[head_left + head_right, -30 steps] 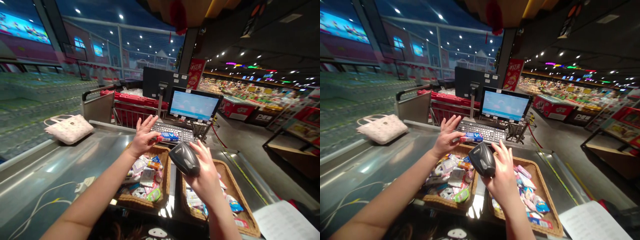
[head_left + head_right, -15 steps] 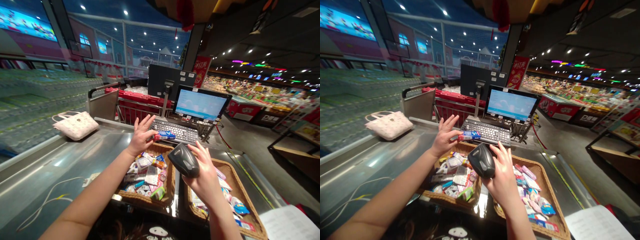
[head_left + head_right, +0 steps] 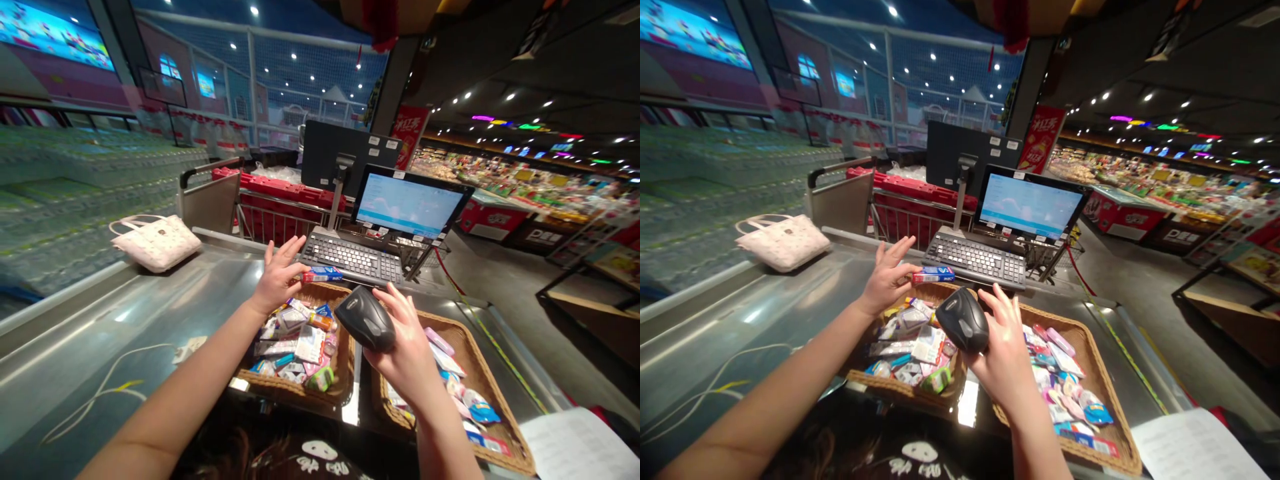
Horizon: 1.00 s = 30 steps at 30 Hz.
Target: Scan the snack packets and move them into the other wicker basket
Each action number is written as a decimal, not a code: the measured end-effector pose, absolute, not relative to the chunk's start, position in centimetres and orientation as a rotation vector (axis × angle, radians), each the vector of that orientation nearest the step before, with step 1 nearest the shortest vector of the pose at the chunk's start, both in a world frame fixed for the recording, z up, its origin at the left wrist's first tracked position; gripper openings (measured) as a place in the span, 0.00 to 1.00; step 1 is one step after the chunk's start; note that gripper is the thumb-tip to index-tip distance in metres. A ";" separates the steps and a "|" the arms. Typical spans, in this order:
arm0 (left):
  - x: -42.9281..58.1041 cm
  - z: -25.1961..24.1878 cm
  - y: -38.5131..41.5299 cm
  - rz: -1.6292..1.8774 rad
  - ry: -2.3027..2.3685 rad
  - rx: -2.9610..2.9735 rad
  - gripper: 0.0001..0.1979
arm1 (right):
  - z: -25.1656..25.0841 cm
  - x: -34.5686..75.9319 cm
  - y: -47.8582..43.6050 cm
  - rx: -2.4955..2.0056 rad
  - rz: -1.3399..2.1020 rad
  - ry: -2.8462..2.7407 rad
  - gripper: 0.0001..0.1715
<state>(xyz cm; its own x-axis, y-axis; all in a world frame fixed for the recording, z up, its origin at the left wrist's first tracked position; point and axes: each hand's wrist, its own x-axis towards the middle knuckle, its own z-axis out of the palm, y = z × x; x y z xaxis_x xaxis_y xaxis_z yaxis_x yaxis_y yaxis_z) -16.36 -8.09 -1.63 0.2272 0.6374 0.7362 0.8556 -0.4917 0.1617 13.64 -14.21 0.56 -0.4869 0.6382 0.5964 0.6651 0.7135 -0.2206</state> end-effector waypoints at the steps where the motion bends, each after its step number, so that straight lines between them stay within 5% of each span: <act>1: -16.6 -2.0 -8.2 -1.121 -1.409 -2.228 0.08 | 0.5 13.5 -14.2 -0.985 -0.046 -2.248 0.26; 30: -22.0 -12.5 -12.6 -0.600 -1.877 -2.530 0.14 | -1.5 9.8 -13.6 -0.937 0.221 -2.362 0.28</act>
